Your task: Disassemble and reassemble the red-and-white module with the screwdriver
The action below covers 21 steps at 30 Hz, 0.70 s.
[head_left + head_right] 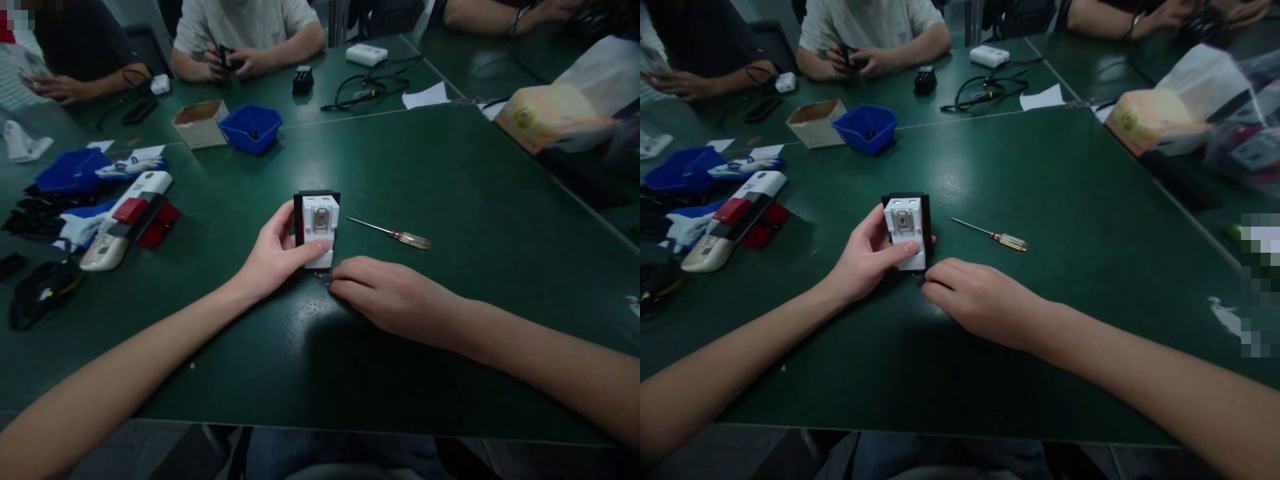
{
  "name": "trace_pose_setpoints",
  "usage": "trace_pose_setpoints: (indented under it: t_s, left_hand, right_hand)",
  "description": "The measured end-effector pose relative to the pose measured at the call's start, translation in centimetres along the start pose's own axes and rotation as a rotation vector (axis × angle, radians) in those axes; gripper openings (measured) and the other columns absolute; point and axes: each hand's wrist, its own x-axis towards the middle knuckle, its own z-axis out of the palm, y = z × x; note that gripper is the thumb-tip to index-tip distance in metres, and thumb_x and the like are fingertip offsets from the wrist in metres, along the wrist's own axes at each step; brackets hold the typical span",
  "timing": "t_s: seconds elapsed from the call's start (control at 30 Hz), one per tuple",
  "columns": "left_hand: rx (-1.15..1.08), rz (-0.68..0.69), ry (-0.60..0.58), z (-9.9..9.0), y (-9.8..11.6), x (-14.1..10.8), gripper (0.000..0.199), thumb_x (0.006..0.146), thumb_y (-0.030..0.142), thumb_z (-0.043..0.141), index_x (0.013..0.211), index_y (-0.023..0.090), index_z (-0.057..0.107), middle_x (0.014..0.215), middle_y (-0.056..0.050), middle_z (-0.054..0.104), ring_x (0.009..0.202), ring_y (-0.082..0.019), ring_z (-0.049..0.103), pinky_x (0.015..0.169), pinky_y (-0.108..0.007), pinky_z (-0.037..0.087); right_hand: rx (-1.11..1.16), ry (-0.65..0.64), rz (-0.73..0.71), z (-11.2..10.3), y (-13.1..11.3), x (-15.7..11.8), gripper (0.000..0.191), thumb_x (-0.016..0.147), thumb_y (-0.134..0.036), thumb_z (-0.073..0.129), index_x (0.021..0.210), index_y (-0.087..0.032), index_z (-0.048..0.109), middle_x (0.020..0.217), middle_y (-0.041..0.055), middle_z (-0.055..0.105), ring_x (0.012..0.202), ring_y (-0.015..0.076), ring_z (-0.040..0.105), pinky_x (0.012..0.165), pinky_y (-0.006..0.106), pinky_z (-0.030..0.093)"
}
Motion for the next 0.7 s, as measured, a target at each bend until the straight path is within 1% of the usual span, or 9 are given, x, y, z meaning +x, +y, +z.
trace_pose_setpoints:
  t_s: [0.17,0.23,0.33,0.4,0.47,0.57,0.63,0.7]
  left_hand:
    - [0.01,-0.016,-0.005,-0.1,0.0,0.1,0.057,0.073,0.028,0.091,0.121,0.018,0.06,0.135,-0.012,0.068,0.134,-0.034,0.063,0.112,-0.045,0.054]
    - [0.006,-0.025,0.001,-0.1,-0.1,0.1,0.057,0.074,0.028,0.09,0.121,0.018,0.059,0.136,-0.012,0.068,0.133,-0.034,0.063,0.111,-0.045,0.054]
    - [-0.003,-0.031,0.006,-0.1,-0.1,0.0,0.057,0.075,0.028,0.089,0.122,0.018,0.057,0.14,-0.013,0.066,0.134,-0.034,0.062,0.109,-0.044,0.055]
    - [-0.002,-0.032,-0.001,-0.2,-0.1,0.0,0.058,0.076,0.028,0.088,0.124,0.019,0.056,0.141,-0.013,0.065,0.134,-0.033,0.063,0.108,-0.044,0.056]
    - [-0.001,-0.015,-0.018,-0.4,-0.4,0.0,0.058,0.078,0.028,0.085,0.126,0.02,0.055,0.142,-0.012,0.064,0.134,-0.033,0.063,0.108,-0.044,0.057]
    - [-0.021,0.045,-0.069,-0.8,-0.8,0.1,0.062,0.076,0.02,0.079,0.132,0.023,0.053,0.146,-0.011,0.06,0.138,-0.033,0.059,0.11,-0.045,0.055]
    - [-0.032,0.088,-0.105,-0.9,-1.0,0.2,0.07,0.071,0.014,0.076,0.135,0.024,0.051,0.15,-0.011,0.056,0.141,-0.033,0.056,0.114,-0.046,0.053]
    - [-0.015,0.112,-0.131,-0.9,-1.0,0.1,0.074,0.068,0.011,0.078,0.135,0.023,0.049,0.152,-0.012,0.054,0.142,-0.033,0.055,0.115,-0.045,0.052]
  right_hand:
    - [-0.069,0.026,0.126,-0.4,0.2,0.2,0.021,0.103,-0.021,0.056,0.104,-0.009,0.073,0.101,0.0153,0.072,0.087,0.0261,0.066,0.076,0.041,0.059]
    - [-0.061,0.018,0.158,-0.5,0.4,0.1,0.019,0.102,-0.02,0.057,0.102,-0.01,0.073,0.1,0.0149,0.071,0.087,0.0259,0.066,0.076,0.041,0.059]
    - [-0.006,0.018,0.162,-0.6,0.7,0.0,0.018,0.102,-0.018,0.056,0.103,-0.012,0.073,0.102,0.0144,0.073,0.09,0.0256,0.067,0.078,0.04,0.059]
    - [0.103,0.039,0.174,-0.7,0.8,-0.1,0.016,0.103,-0.018,0.057,0.104,-0.014,0.072,0.102,0.0126,0.075,0.092,0.0246,0.07,0.082,0.039,0.06]
    - [0.263,0.084,0.231,-0.8,0.8,0.0,0.014,0.102,-0.02,0.059,0.105,-0.016,0.073,0.101,0.0094,0.078,0.092,0.0218,0.073,0.083,0.036,0.06]
    - [0.503,0.193,0.419,-1.1,0.7,0.2,0.011,0.099,-0.023,0.065,0.103,-0.02,0.075,0.097,0.0048,0.08,0.084,0.018,0.075,0.078,0.03,0.062]
    - [0.646,0.274,0.559,-1.3,0.7,0.4,0.01,0.095,-0.028,0.07,0.099,-0.021,0.076,0.091,0.0035,0.08,0.079,0.0179,0.076,0.073,0.029,0.063]
    - [0.77,0.339,0.658,-1.3,0.7,0.6,0.013,0.092,-0.032,0.073,0.097,-0.021,0.077,0.086,0.0035,0.08,0.075,0.0187,0.077,0.071,0.03,0.064]
